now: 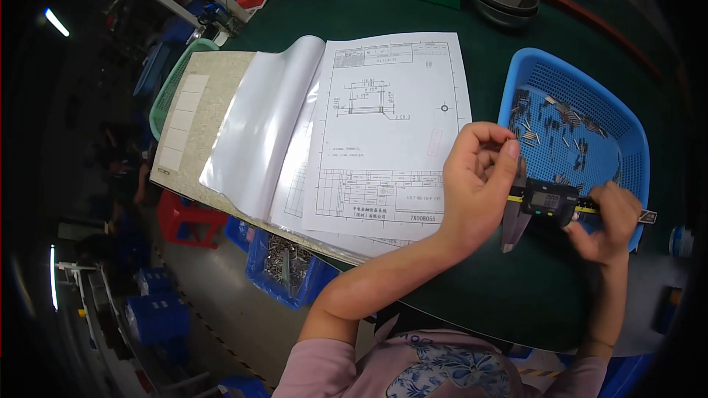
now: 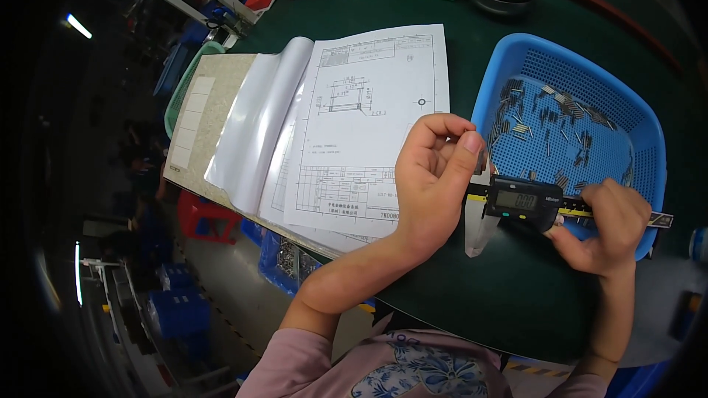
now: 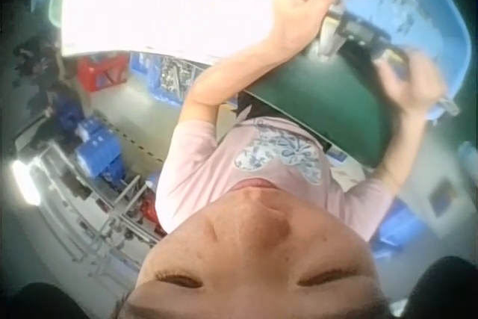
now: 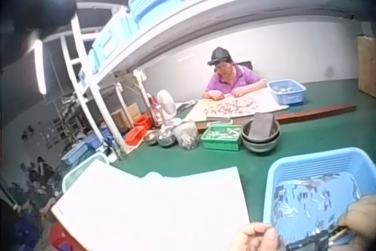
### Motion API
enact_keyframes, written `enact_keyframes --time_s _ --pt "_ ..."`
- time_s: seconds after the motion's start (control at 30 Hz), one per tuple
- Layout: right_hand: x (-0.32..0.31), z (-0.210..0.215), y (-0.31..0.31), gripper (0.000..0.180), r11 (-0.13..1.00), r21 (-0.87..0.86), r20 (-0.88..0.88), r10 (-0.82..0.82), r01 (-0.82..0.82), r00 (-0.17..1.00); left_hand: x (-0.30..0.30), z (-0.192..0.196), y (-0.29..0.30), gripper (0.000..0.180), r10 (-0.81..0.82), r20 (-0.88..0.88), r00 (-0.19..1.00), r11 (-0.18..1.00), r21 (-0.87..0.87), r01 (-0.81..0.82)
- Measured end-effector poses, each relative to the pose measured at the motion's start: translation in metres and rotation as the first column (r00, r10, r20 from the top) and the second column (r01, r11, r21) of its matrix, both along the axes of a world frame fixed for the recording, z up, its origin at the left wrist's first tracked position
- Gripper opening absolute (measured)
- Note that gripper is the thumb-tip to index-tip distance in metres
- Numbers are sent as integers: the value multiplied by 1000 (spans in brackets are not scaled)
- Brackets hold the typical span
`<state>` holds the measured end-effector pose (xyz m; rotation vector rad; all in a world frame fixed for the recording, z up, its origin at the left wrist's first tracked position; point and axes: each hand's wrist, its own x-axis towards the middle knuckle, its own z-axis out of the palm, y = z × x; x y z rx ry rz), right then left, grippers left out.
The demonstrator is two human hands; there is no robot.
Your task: Using a digital caliper and a micrometer to measure the dimensions of small metal components according to a technical specification document.
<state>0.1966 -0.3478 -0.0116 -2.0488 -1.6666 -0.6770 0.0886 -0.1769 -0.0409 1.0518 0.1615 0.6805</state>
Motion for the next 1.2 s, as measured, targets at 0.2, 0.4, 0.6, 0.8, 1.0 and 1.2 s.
enact_keyframes --time_s 0.2,0.4,0.6,0.8,1.0,1.2 --pt "-1 1 0 47 1000 -6 -14 -3 3 1000 0 -1 0 13 -20 19 1000 999 -39 20" --pt "-2 0 2 47 1000 -1 -25 2 -2 1000 0 -1 0 12 -23 14 1000 999 -48 24" --pt "-1 0 1 47 1000 -7 -24 4 -4 1000 1 -2 0 12 -28 9 1000 998 -48 28" --pt "-2 1 2 47 1000 6 -38 10 -10 999 0 -1 0 13 -18 4 1000 998 -54 18" --pt "3 -3 -3 43 1000 23 -49 -6 7 999 -2 7 2 18 -16 -60 998 1000 -27 14" --pt "3 10 -6 31 985 139 -190 -73 101 979 0 8 -4 22 -367 131 921 896 -216 388"
